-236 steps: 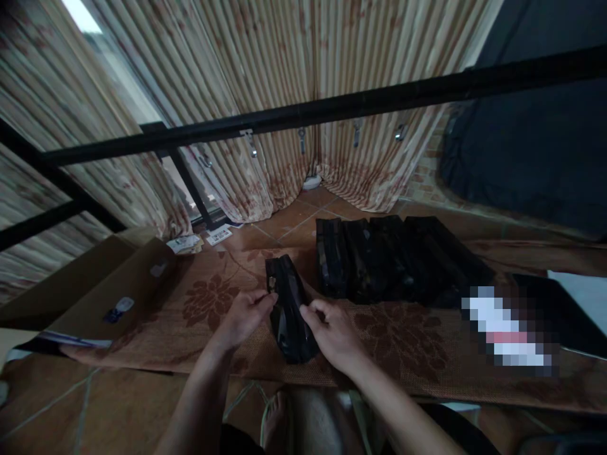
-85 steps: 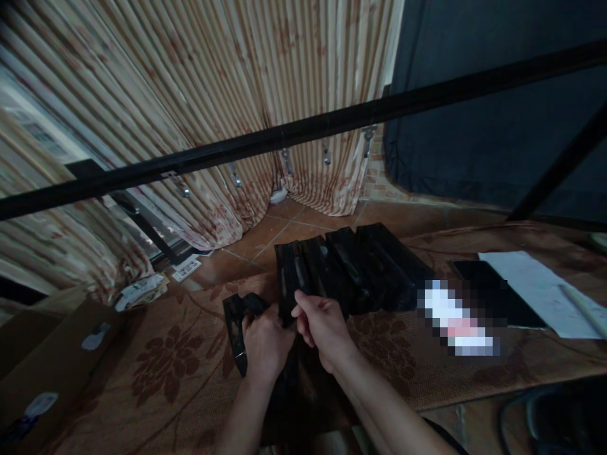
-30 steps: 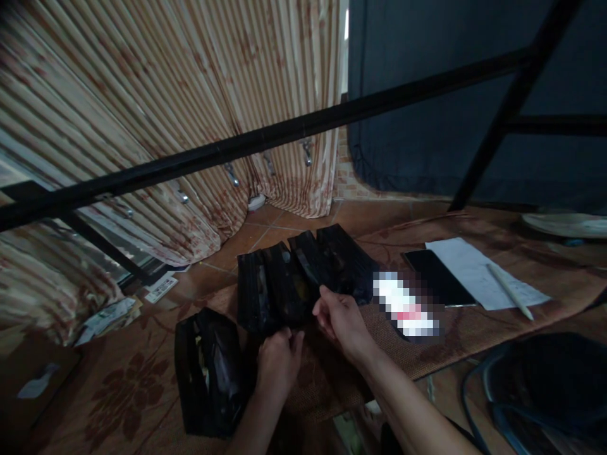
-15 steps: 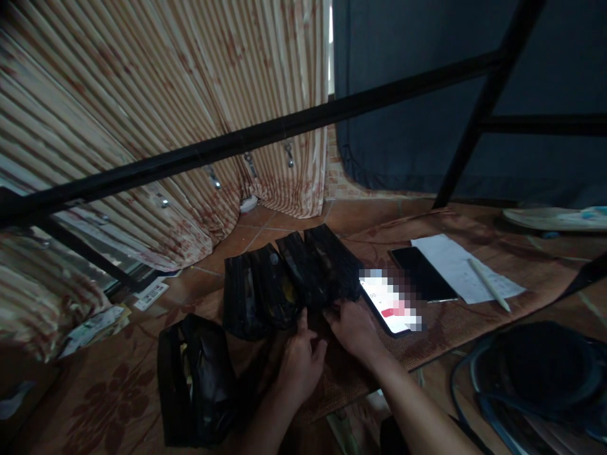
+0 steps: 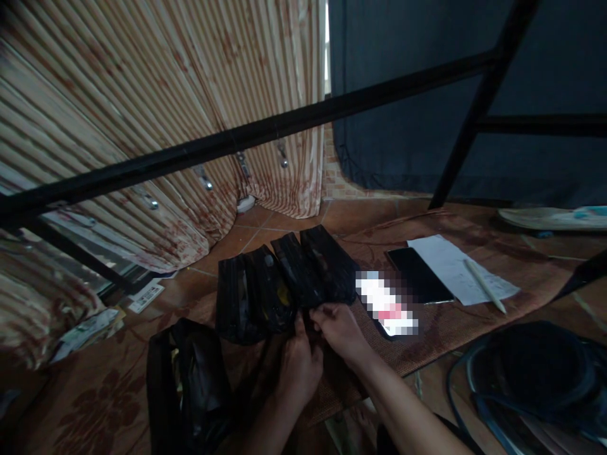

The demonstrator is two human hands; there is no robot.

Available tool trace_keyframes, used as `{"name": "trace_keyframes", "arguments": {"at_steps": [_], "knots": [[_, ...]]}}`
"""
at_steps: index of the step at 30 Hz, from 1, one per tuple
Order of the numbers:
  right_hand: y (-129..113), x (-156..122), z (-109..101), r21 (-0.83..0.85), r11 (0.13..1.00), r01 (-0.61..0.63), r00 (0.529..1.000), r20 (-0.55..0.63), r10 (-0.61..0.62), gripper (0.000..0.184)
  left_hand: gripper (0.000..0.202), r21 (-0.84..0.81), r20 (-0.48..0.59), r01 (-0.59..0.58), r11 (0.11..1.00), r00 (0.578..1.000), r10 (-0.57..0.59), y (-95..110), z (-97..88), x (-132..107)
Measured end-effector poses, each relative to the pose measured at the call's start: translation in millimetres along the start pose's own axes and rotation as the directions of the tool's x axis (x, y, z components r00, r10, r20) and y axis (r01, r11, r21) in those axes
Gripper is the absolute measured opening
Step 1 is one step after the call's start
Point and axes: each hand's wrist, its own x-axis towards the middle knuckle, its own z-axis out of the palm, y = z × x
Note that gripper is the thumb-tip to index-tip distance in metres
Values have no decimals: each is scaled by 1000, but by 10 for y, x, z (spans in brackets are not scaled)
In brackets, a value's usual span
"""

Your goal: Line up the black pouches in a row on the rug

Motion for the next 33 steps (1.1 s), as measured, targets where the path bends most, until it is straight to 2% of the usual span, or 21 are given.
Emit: {"name": "trace_keyframes", "arguments": {"at_steps": [3, 6, 8, 13, 19, 21, 27, 31, 33], "knots": [[-112, -77, 9, 168, 985, -24, 999, -27, 29, 35, 71, -18, -13, 8, 1000, 1000, -8, 5, -15, 12], [-179, -91, 32, 235, 972, -10, 998, -54, 24, 35, 70, -34, -12, 36, 999, 999, -36, 1, -31, 19], [-211, -89, 42, 307, 950, -49, 997, -41, 64, 34, 69, -58, -3, 43, 997, 999, -44, -1, -45, 20], [-299, -131, 42, 614, 783, -95, 995, 32, 96, 29, 68, -78, 31, 50, 996, 998, -48, 41, -101, 6], [-346, -152, 76, 591, 805, -53, 997, -11, 74, 28, 66, -61, 29, 72, 996, 997, -70, 114, -190, -19], [-348, -167, 65, 591, 804, -60, 998, 12, 65, 29, 62, -46, 10, 59, 997, 998, -59, 128, -229, -27], [-334, -275, -45, 575, 810, -116, 993, 40, 114, 29, 36, -80, -147, 65, 995, 986, -77, 161, -277, -61], [-326, -309, -72, 559, 806, -192, 980, 71, 184, 31, 32, -65, -191, 85, 994, 977, -96, 172, -244, -82], [-323, -307, -71, 539, 820, -193, 980, 59, 191, 30, 31, -37, -207, 99, 994, 973, -104, 165, -245, -76]]}}
